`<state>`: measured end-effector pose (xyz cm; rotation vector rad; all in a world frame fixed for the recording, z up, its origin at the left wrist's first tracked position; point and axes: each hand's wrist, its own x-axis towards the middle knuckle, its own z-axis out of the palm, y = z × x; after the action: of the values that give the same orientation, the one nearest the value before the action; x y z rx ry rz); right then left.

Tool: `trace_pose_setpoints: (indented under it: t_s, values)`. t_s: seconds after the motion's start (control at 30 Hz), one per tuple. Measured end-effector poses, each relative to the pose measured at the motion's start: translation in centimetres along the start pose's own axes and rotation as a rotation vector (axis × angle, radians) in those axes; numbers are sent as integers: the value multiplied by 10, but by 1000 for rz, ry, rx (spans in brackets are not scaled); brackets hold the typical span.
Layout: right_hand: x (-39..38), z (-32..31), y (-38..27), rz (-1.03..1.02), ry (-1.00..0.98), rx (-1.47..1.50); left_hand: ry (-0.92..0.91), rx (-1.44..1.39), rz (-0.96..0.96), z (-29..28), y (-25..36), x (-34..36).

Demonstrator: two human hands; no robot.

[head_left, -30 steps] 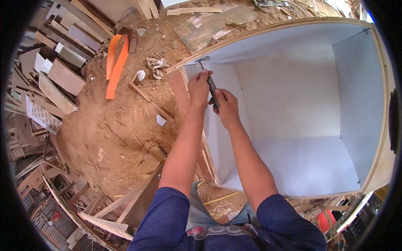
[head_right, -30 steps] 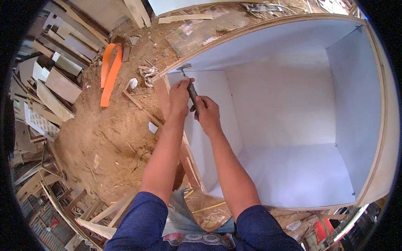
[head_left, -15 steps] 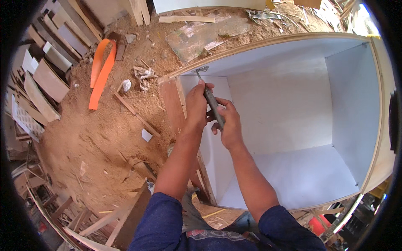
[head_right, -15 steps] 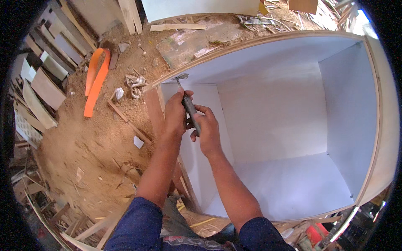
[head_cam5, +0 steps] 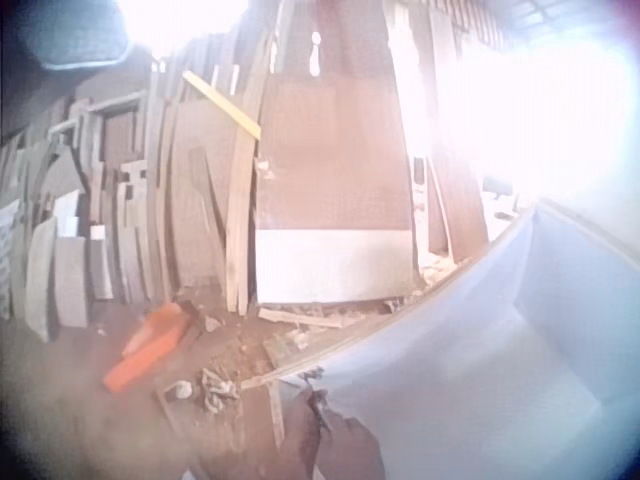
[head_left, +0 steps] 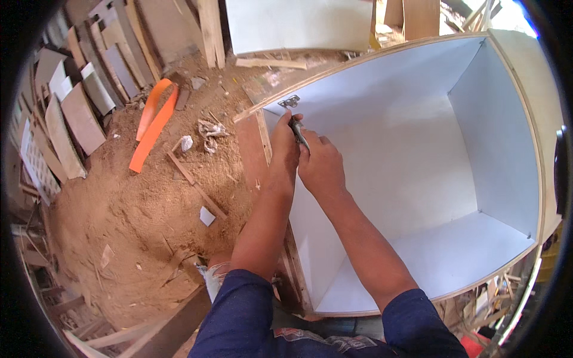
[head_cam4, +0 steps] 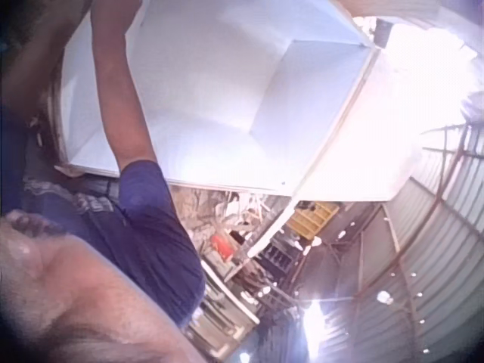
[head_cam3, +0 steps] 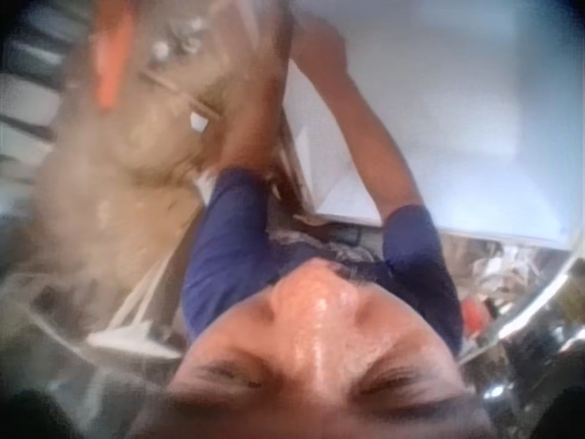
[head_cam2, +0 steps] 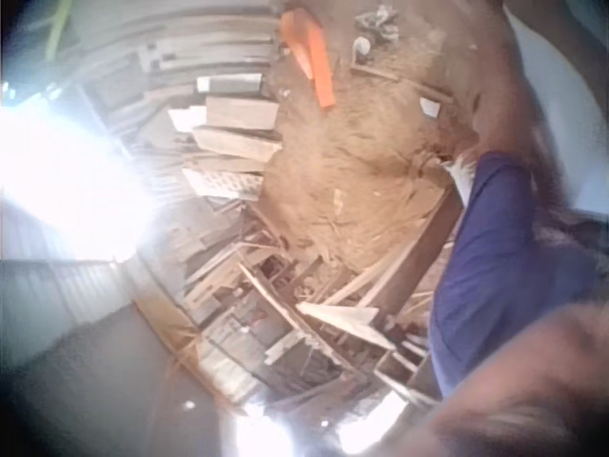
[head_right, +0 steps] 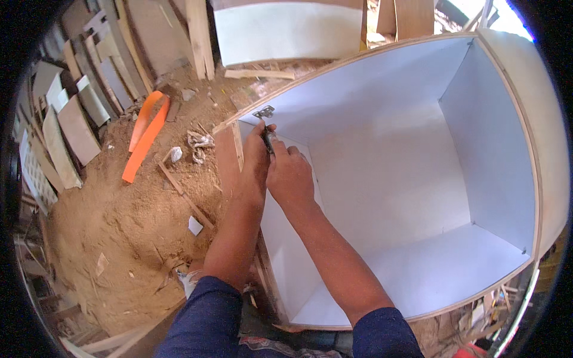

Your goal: The person attaches metal hinges to a white cabinet door using a screwdriver and then attaches the door to a wooden cabinet frame by screwing the hinges into place.

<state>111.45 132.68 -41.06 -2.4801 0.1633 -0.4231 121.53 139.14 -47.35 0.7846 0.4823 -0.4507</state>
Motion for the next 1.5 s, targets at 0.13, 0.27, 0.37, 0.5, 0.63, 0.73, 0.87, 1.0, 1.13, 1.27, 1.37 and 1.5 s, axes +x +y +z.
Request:
trace_pose_setpoints:
  t_s: [0.13,0.27,0.37,0.5,0.63,0.73,0.87,1.0,1.13,1.27,1.37,1.5]
  values:
    - [1,12,0,-41,57,-91,-93,58,95,1,2,20]
    - [6,14,1,177,57,256,-106,9,92,-15,3,37]
    - [13,-5,27,742,-339,1119,-55,110,97,-1,2,11]
    - [3,-2,8,544,-214,675,-140,67,125,-4,1,21]
    - [-18,15,-5,-176,189,-244,-279,-72,146,-19,-5,35]
    - [-22,19,-9,-164,241,-148,-222,13,111,-17,2,42]
    - [-9,13,3,380,-98,510,-154,-45,146,-11,1,28]
    - [-8,18,15,718,-191,984,-99,111,121,-6,3,13]
    - [-24,36,19,-142,135,-125,-213,-49,83,-12,4,24]
    - [-20,34,12,-148,198,-116,-204,-39,117,-14,4,33]
    - [0,16,20,537,-211,845,-182,-107,98,-14,3,33]
    - [1,12,39,653,-398,1155,-159,-163,79,-3,-2,28]
